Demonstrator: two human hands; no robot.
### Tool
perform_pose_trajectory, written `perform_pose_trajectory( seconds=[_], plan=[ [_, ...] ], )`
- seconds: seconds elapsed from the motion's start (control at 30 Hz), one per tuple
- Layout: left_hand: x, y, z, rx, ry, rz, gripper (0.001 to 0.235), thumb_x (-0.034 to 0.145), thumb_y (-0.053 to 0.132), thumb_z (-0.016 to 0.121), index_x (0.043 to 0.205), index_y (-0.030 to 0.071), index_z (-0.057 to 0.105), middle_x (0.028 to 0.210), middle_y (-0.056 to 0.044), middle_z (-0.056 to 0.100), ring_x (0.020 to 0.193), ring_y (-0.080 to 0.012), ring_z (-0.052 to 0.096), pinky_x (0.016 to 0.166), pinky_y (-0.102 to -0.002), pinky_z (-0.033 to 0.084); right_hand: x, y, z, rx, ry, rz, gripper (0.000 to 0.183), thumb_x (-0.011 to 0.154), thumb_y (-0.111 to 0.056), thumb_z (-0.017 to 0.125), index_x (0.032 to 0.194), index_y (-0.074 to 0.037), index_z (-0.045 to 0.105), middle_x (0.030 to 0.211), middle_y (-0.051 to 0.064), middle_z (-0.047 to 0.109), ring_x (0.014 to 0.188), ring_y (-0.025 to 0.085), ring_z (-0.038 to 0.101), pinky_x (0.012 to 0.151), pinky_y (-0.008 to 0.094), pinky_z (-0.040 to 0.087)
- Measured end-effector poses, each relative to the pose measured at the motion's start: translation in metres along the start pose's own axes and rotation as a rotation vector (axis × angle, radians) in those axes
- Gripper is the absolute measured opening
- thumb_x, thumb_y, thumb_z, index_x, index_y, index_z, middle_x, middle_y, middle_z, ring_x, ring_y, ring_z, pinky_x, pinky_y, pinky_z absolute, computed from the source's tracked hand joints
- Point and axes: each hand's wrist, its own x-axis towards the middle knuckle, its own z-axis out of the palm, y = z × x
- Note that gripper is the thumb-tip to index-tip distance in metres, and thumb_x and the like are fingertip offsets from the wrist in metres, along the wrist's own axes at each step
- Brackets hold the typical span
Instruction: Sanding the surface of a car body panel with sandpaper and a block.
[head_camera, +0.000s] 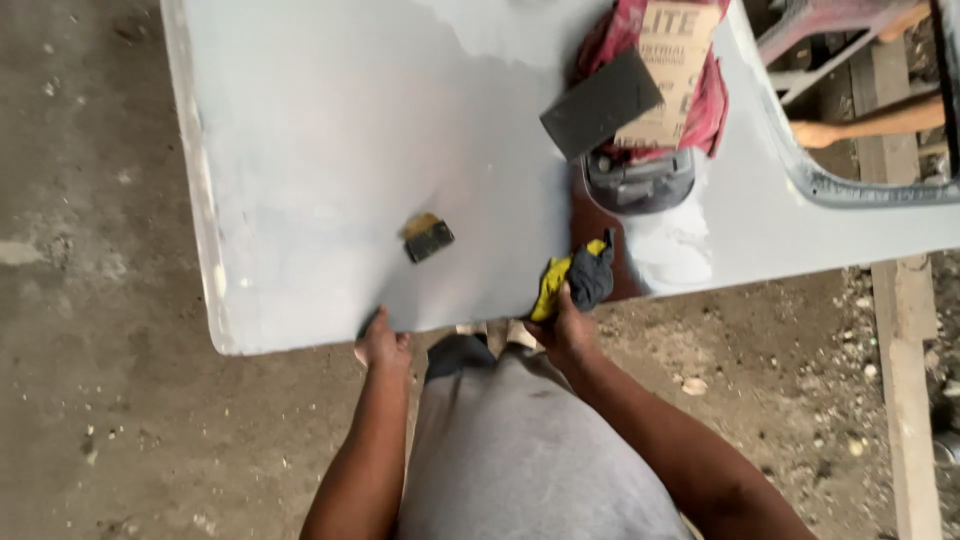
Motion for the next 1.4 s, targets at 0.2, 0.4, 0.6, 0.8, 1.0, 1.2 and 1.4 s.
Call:
perform_pose_trajectory(
  seconds=[0.2, 0.4, 0.6, 0.8, 1.0, 1.2, 1.4],
  plan=[
    [-0.014, 0.018, 0.003, -0.054, -0.08, 0.01, 0.033, 0.09, 0.016, 0.076, 0.111, -0.003, 0.059, 0.104, -0.019, 0.069, 0.058, -0.0222, 0.059, 0.04, -0.029, 0.042, -0.025, -0.001, 0.027, 0.028, 0.057, 0.037, 0.069, 0.098, -0.057, 0.052, 0.15, -0.013, 0.042, 0.15, 0.013, 0.054, 0.125, 0.031, 0.059, 0.103, 0.048, 0.055],
    [-0.014, 0.025, -0.005, 0.041, -0.07, -0.02, 0.031, 0.09, 0.019, 0.077, 0.107, -0.004, 0.064, 0.101, -0.019, 0.071, 0.068, -0.0216, 0.066, 0.051, -0.028, 0.053, -0.007, 0.017, 0.008, 0.062, 0.062, 0.128, 0.069, 0.097, -0.06, 0.052, 0.147, -0.014, 0.047, 0.146, 0.01, 0.056, 0.12, 0.027, 0.059, 0.092, 0.043, 0.056],
    [-0.015, -0.017, 0.0, -0.061, -0.248, -0.079, 0.024, 0.09, 0.013, 0.077, 0.107, 0.002, 0.065, 0.095, -0.013, 0.068, 0.068, -0.0191, 0.063, 0.054, -0.031, 0.055, -0.011, -0.012, -0.017, 0.04, 0.177, -0.054, 0.061, 0.098, -0.059, 0.054, 0.136, -0.013, 0.053, 0.126, 0.011, 0.066, 0.102, 0.026, 0.065, 0.07, 0.037, 0.057],
    [-0.028, -0.061, 0.023, -0.084, -0.379, -0.174, 0.022, 0.09, 0.012, 0.075, 0.107, 0.004, 0.062, 0.084, -0.008, 0.063, 0.059, -0.0165, 0.055, 0.049, -0.03, 0.051, 0.018, -0.048, -0.067, 0.059, 0.262, -0.178, 0.05, 0.099, -0.052, 0.062, 0.126, -0.011, 0.059, 0.106, 0.008, 0.068, 0.08, 0.024, 0.064, 0.059, 0.039, 0.053],
    [-0.054, -0.091, 0.043, -0.091, -0.336, -0.131, 0.02, 0.091, 0.011, 0.075, 0.105, 0.004, 0.062, 0.085, -0.007, 0.062, 0.055, -0.0154, 0.052, 0.045, -0.027, 0.044, 0.034, -0.07, -0.104, 0.047, 0.211, -0.14, 0.046, 0.098, -0.051, 0.061, 0.125, -0.015, 0.058, 0.103, 0.005, 0.066, 0.079, 0.023, 0.063, 0.059, 0.039, 0.053],
    [-0.085, -0.104, 0.053, -0.093, -0.256, -0.105, 0.019, 0.091, 0.011, 0.076, 0.104, 0.006, 0.063, 0.085, -0.007, 0.064, 0.053, -0.0158, 0.052, 0.044, -0.027, 0.044, 0.034, -0.088, -0.129, -0.007, 0.142, -0.067, 0.049, 0.1, -0.052, 0.057, 0.13, -0.013, 0.055, 0.111, 0.007, 0.067, 0.091, 0.025, 0.066, 0.065, 0.039, 0.057],
    [-0.063, -0.119, 0.053, -0.143, -0.293, -0.023, 0.019, 0.093, 0.011, 0.074, 0.106, 0.004, 0.062, 0.081, -0.007, 0.062, 0.052, -0.0165, 0.052, 0.042, -0.029, 0.043, 0.016, -0.103, -0.122, -0.059, 0.137, 0.008, 0.055, 0.101, -0.051, 0.057, 0.135, -0.008, 0.051, 0.125, 0.014, 0.066, 0.101, 0.03, 0.069, 0.078, 0.043, 0.062]
  ],
)
